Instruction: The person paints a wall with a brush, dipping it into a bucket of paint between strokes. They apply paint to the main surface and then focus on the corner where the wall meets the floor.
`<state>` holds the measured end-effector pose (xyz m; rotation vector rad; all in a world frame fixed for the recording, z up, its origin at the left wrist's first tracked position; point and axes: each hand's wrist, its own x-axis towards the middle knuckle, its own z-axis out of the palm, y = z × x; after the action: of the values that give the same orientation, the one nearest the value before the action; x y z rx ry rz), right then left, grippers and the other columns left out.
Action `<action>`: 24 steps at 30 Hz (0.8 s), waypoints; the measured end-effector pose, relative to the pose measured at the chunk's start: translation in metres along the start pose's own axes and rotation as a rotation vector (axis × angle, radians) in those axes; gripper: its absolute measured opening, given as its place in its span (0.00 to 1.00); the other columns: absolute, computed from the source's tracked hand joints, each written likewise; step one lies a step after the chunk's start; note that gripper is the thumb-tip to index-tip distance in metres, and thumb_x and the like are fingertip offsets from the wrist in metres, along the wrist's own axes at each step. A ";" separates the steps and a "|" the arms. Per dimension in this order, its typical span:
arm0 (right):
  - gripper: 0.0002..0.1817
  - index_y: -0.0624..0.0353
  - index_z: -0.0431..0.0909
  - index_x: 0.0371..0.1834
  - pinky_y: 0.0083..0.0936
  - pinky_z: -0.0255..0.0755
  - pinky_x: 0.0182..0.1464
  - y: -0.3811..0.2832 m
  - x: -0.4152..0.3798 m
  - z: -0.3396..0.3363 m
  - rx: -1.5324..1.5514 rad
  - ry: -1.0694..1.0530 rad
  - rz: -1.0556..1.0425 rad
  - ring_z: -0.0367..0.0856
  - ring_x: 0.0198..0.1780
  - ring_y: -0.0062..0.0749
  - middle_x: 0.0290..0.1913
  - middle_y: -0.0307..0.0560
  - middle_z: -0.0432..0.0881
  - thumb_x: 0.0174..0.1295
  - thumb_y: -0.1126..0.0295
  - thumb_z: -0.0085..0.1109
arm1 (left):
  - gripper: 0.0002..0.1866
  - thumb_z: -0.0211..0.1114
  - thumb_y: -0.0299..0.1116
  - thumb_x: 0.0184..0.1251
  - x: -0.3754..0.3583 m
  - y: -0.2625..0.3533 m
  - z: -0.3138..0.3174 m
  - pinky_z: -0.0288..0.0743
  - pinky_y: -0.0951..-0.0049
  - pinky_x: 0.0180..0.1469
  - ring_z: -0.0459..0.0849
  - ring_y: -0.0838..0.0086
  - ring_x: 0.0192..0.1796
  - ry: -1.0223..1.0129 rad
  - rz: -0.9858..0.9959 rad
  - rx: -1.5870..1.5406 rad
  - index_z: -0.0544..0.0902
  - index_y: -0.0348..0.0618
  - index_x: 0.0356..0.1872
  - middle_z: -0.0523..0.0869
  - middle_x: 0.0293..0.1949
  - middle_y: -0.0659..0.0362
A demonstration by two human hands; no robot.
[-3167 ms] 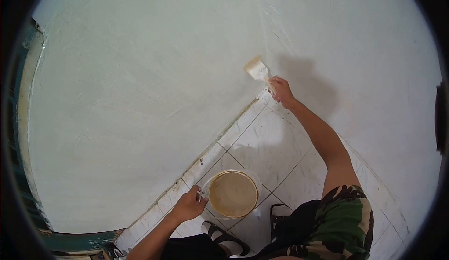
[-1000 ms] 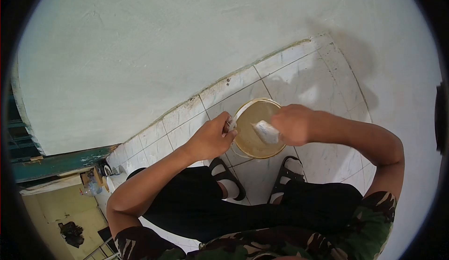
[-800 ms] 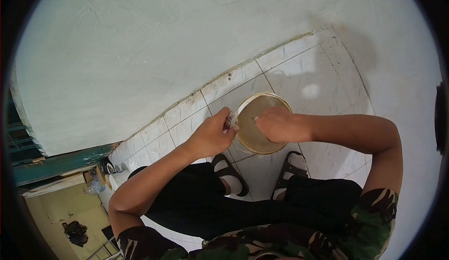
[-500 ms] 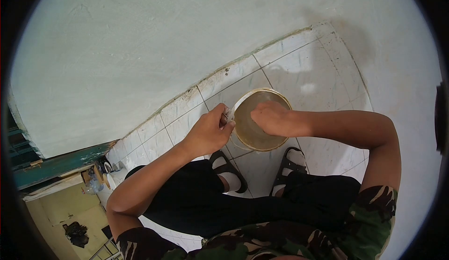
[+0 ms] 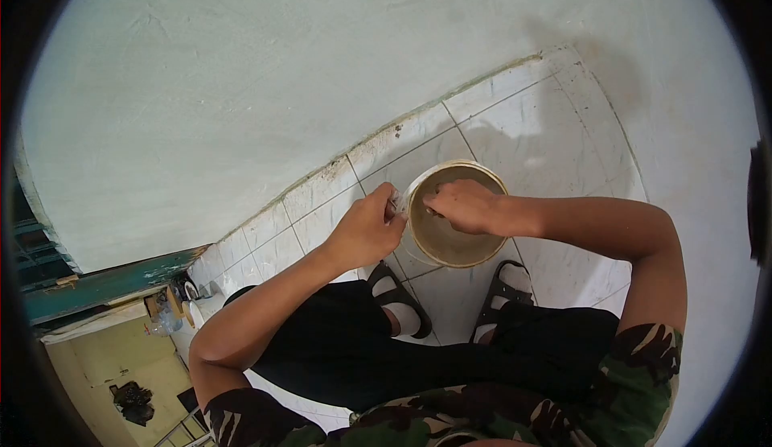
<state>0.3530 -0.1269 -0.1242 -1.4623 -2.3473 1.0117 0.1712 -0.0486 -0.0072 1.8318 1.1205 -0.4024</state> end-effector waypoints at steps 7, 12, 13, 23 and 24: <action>0.13 0.69 0.77 0.45 0.47 0.78 0.47 0.007 -0.003 0.006 0.152 0.131 0.051 0.85 0.46 0.60 0.39 0.64 0.85 0.55 0.83 0.56 | 0.09 0.60 0.27 0.70 0.002 -0.005 0.001 0.77 0.68 0.39 0.86 0.69 0.35 0.061 0.044 0.000 0.73 0.30 0.43 0.85 0.31 0.50; 0.15 0.71 0.77 0.47 0.48 0.77 0.46 -0.001 -0.013 -0.010 0.166 0.117 0.120 0.84 0.43 0.61 0.36 0.66 0.84 0.55 0.78 0.60 | 0.10 0.61 0.27 0.69 -0.003 0.000 0.005 0.76 0.67 0.38 0.85 0.69 0.34 0.082 0.024 0.001 0.74 0.30 0.43 0.85 0.31 0.50; 0.17 0.69 0.78 0.49 0.48 0.77 0.45 -0.001 -0.015 -0.014 0.152 0.098 0.149 0.84 0.41 0.61 0.34 0.65 0.84 0.56 0.76 0.63 | 0.10 0.61 0.27 0.69 -0.004 0.000 0.007 0.76 0.67 0.38 0.85 0.69 0.34 0.093 0.020 0.007 0.74 0.30 0.43 0.85 0.31 0.50; 0.14 0.67 0.80 0.38 0.29 0.76 0.34 -0.022 -0.050 -0.131 0.429 -0.359 -0.111 0.84 0.31 0.33 0.27 0.50 0.83 0.61 0.65 0.70 | 0.10 0.61 0.29 0.70 -0.021 0.001 0.020 0.76 0.72 0.38 0.84 0.74 0.34 0.159 -0.049 -0.330 0.77 0.28 0.42 0.85 0.31 0.53; 0.14 0.66 0.80 0.37 0.26 0.75 0.32 -0.022 -0.051 -0.138 0.591 -0.379 -0.101 0.82 0.28 0.27 0.26 0.46 0.83 0.64 0.64 0.68 | 0.11 0.61 0.30 0.68 -0.029 0.004 0.019 0.77 0.71 0.36 0.84 0.73 0.32 0.214 -0.055 -0.321 0.78 0.28 0.39 0.85 0.30 0.53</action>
<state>0.4303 -0.1146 0.0022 -0.9791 -2.0267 1.8774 0.1623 -0.0802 0.0039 1.5880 1.3016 -0.0509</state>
